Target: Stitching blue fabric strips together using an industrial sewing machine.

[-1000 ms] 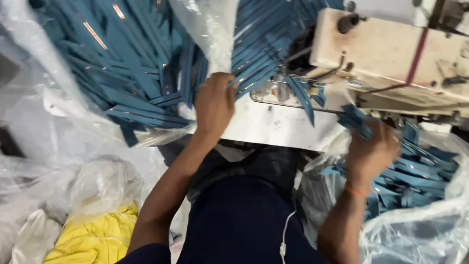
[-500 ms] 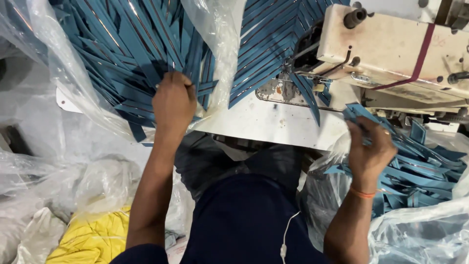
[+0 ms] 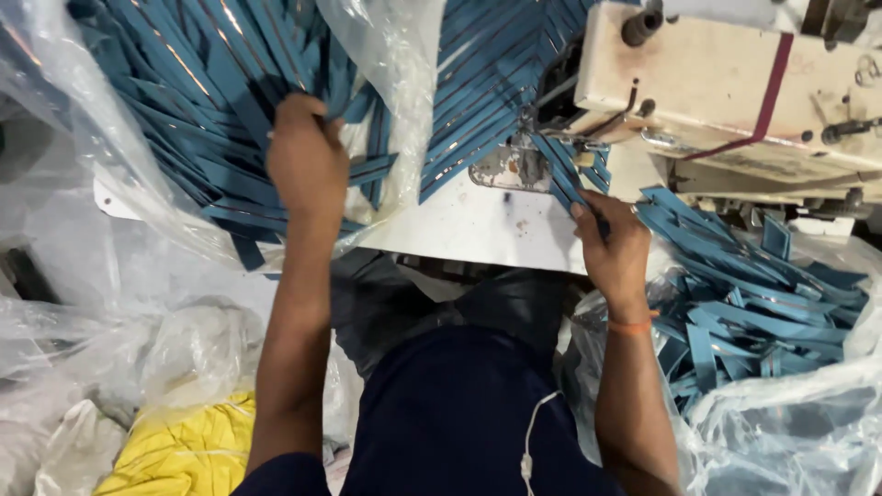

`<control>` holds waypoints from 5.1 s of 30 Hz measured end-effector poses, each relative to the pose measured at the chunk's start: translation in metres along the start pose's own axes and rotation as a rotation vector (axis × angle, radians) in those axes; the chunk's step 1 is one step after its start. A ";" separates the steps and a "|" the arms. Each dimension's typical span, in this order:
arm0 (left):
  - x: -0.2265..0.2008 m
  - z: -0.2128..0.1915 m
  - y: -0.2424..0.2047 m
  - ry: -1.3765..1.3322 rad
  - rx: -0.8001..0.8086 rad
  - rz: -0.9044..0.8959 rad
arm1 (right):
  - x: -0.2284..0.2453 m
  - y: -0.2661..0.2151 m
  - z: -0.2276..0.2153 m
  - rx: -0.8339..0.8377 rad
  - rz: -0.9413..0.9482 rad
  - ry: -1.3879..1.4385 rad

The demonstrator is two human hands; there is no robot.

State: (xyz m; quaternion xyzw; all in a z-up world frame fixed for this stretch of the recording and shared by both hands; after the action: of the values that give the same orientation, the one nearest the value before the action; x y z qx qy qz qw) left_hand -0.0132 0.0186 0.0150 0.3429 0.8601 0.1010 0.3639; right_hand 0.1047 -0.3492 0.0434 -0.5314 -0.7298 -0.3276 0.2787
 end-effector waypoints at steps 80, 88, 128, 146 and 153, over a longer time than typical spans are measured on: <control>-0.005 -0.018 -0.019 0.159 -0.082 0.224 | -0.052 0.013 -0.067 -0.294 -0.328 -0.699; -0.004 -0.007 -0.013 0.121 -0.006 0.260 | -0.016 0.012 -0.047 -0.298 -0.536 -0.394; -0.134 0.123 -0.072 -0.362 0.445 0.182 | -0.001 0.053 0.073 -0.096 0.086 0.162; -0.141 0.136 -0.055 -0.333 0.381 0.255 | -0.004 0.063 0.088 -0.211 -0.061 0.264; -0.123 0.103 -0.050 -0.342 0.271 0.259 | -0.049 0.053 0.044 -0.163 -0.214 -0.270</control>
State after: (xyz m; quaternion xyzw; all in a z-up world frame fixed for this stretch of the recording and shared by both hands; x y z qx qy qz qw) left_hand 0.0940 -0.1078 -0.0112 0.5081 0.7406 -0.0287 0.4388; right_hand 0.1669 -0.3328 -0.0117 -0.5105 -0.7841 -0.3390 0.0979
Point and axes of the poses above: each hand's wrist, its own y-axis towards the middle knuckle, its own z-axis out of the palm, x = y × z, the point moved 3 cm from there along y, towards the middle knuckle, and after that the axes turned 15 degrees about -x, right-handed, at the moved point
